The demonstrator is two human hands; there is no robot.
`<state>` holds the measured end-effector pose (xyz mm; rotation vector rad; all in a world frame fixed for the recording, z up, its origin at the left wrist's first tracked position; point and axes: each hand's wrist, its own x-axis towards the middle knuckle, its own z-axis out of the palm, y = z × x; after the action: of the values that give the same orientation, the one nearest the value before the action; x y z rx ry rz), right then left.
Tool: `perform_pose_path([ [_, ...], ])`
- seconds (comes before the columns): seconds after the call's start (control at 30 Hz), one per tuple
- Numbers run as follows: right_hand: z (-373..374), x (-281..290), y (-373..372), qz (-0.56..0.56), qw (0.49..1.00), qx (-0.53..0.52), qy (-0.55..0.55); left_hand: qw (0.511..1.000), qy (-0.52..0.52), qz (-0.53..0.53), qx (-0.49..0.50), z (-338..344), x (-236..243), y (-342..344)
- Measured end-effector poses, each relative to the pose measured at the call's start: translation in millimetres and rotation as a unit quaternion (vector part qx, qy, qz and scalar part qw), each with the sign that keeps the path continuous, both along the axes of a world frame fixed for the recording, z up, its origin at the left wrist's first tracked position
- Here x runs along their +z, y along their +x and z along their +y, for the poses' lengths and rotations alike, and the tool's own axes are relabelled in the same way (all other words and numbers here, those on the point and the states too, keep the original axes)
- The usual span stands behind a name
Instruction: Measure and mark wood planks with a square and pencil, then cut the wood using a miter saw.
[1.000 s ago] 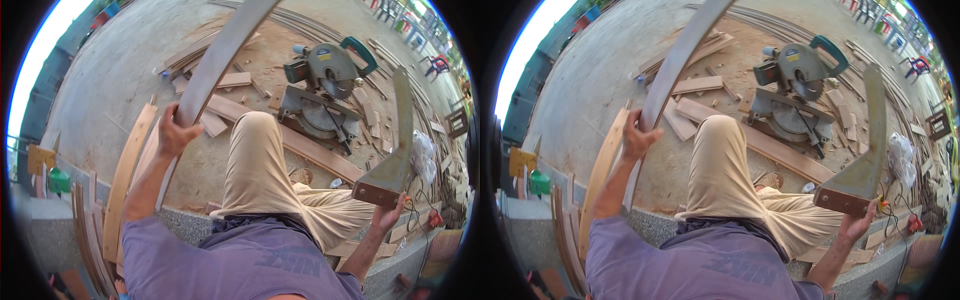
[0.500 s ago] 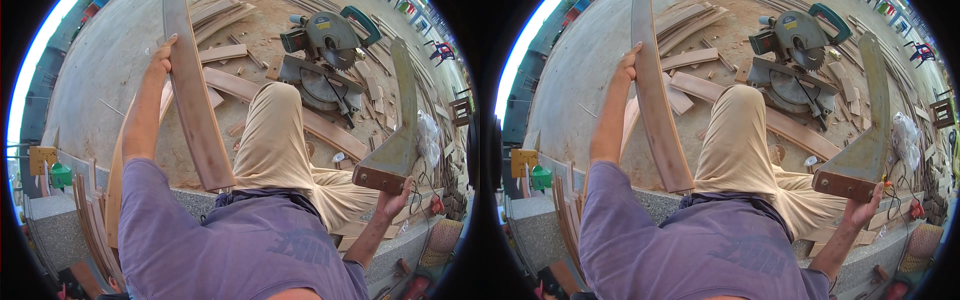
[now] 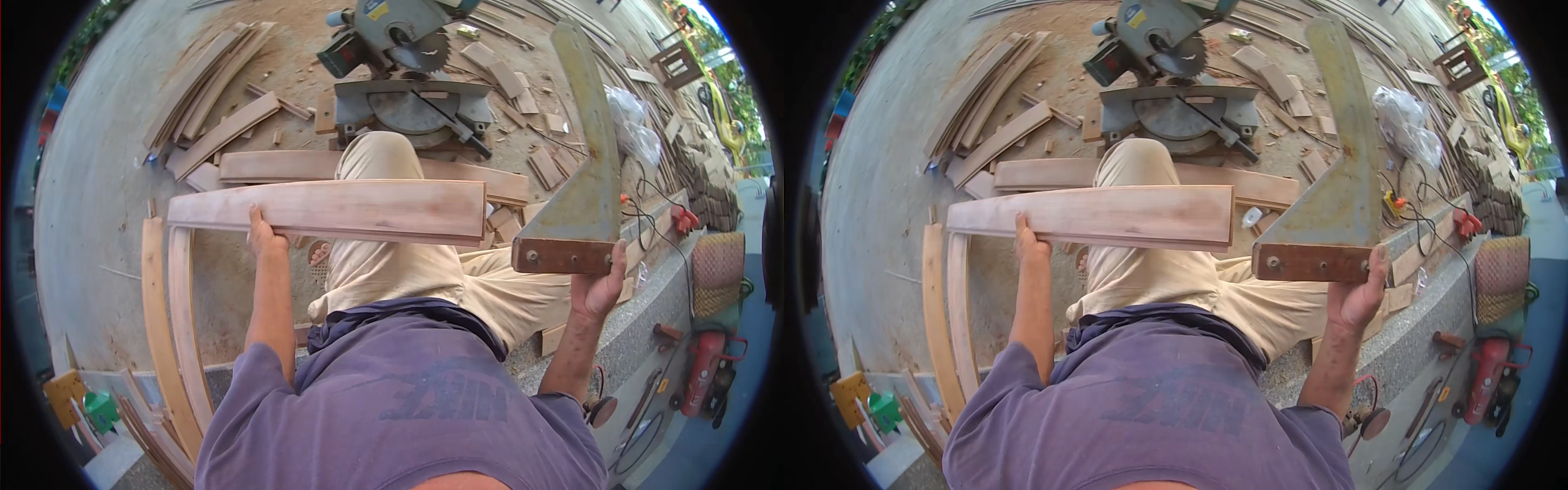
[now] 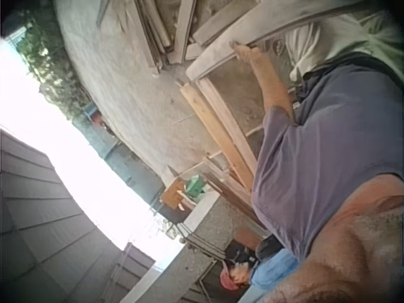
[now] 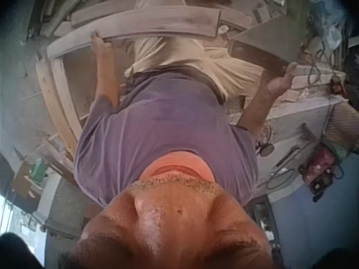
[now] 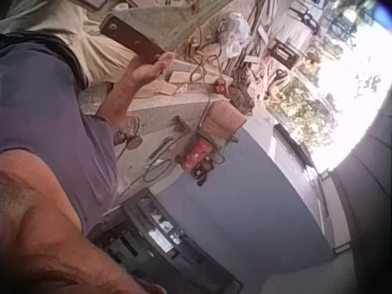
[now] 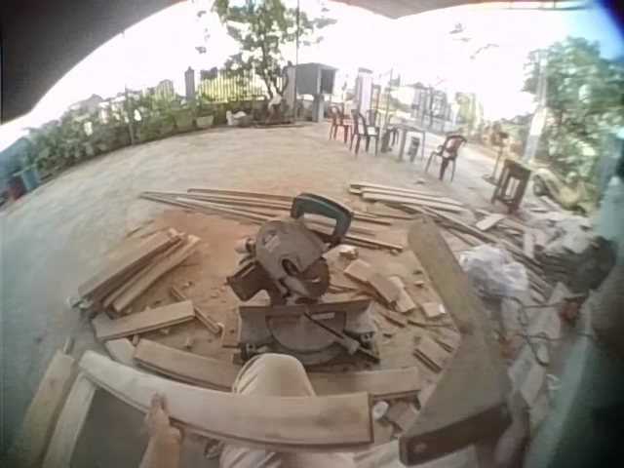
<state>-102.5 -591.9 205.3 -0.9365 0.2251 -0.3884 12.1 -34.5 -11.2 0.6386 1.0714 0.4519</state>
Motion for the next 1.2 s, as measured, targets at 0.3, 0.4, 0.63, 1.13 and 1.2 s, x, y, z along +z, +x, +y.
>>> perform_pose_path([
  [0.3,40,5,-21,-0.021,0.999,0.008,0.028,0.955,0.027,0.161,-0.248,-19,59,-51],
  [0.4,84,-2,-40,-0.011,1.0,0.003,-0.006,0.9,0.343,0.051,-0.264,-50,121,-67],
  [0.63,167,3,-60,0.021,0.993,0.089,-0.081,0.384,0.616,-0.361,-0.585,-166,240,-102],
  [1.13,138,-42,-38,0.092,0.966,0.056,-0.237,0.224,0.669,-0.326,-0.63,-132,183,-72],
  [1.2,136,-46,-32,0.22,0.966,0.105,-0.084,0.187,0.689,-0.313,-0.627,-132,185,-68],
])
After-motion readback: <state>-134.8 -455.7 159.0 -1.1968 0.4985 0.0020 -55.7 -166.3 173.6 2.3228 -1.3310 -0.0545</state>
